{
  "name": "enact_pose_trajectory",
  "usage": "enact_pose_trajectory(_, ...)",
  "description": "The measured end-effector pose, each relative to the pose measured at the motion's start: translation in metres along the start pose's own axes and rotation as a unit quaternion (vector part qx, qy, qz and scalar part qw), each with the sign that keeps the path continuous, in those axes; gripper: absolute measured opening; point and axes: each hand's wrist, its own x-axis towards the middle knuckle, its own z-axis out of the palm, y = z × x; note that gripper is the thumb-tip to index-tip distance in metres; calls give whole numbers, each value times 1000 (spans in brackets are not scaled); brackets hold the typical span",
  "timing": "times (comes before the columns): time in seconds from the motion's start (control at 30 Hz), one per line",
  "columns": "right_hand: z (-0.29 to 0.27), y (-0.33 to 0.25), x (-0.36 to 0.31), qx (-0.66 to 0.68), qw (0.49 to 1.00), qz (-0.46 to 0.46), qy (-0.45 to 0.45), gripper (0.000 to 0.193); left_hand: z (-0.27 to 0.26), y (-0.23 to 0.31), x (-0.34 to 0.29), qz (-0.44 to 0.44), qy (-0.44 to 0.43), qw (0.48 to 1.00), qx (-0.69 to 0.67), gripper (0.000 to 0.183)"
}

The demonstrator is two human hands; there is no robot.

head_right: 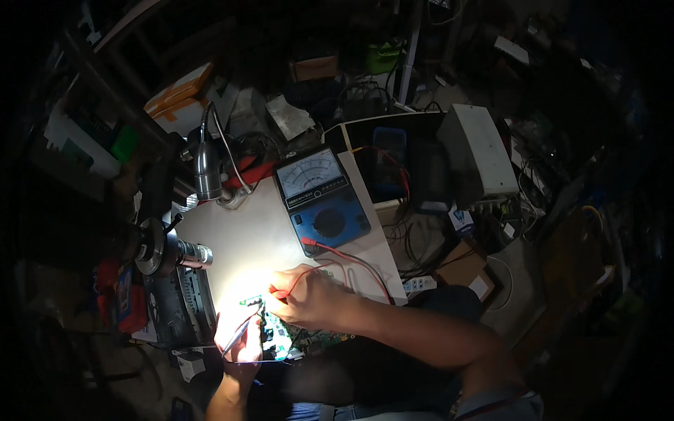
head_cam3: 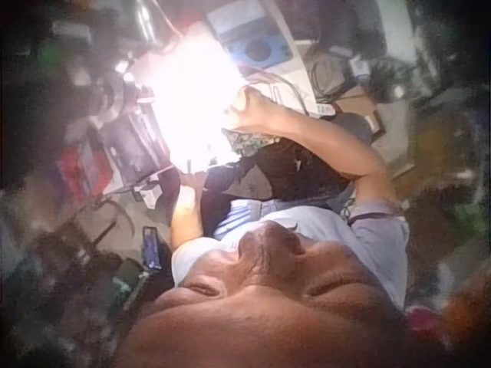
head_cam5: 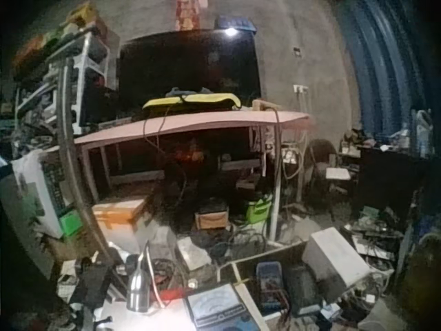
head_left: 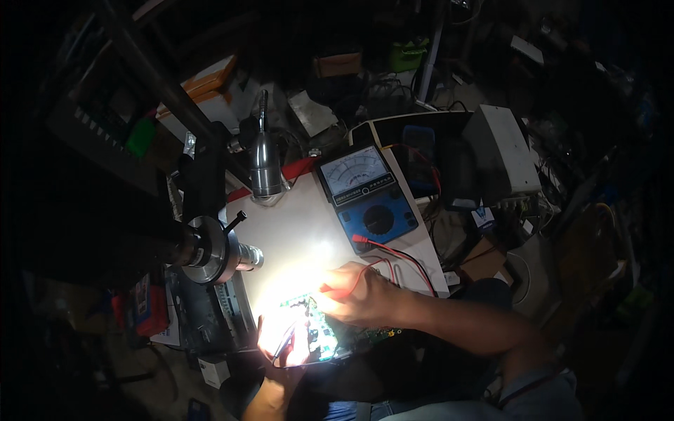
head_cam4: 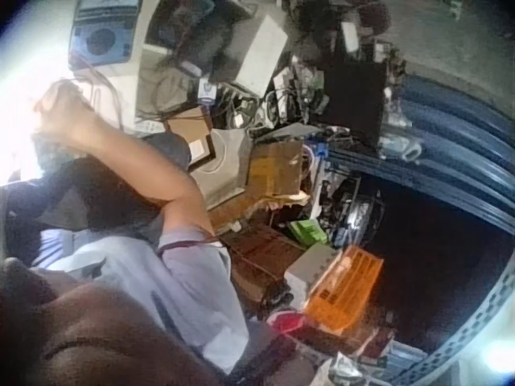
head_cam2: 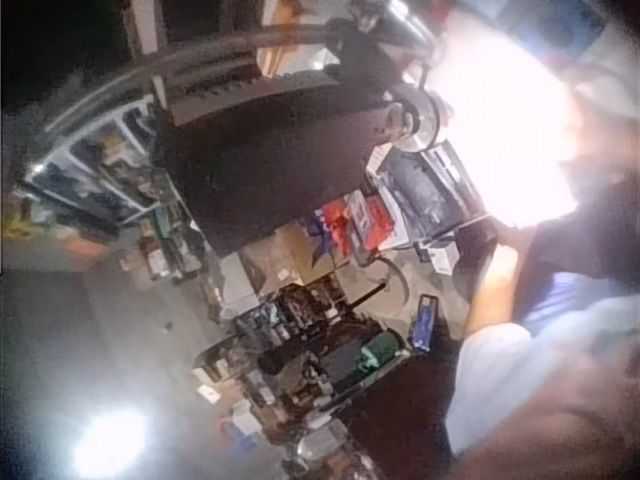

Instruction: The person tests a green circuit board using a multimeter, touching various points on the board with the probes while seated on the floor. The multimeter display is visible, and the person adjusts the probes across different components throughout the clip.

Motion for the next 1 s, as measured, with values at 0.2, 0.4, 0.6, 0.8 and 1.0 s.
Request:
enact_pose_trajectory(0.2,9,4,-6,84,990,114,-12,22,-2,3,1,-18,-3,1000,-2,18)
enact_pose_trajectory(0.4,10,4,-7,96,988,124,-14,23,3,6,4,-16,31,999,-19,16)
enact_pose_trajectory(0.6,9,3,-7,88,988,126,-20,23,-2,7,2,-5,-6,1000,-7,18)
enact_pose_trajectory(0.8,7,3,-5,81,989,116,-30,23,-1,5,3,-12,-3,1000,9,17)
enact_pose_trajectory(1.0,13,4,-8,50,995,89,-13,15,0,5,3,2,0,1000,14,17)
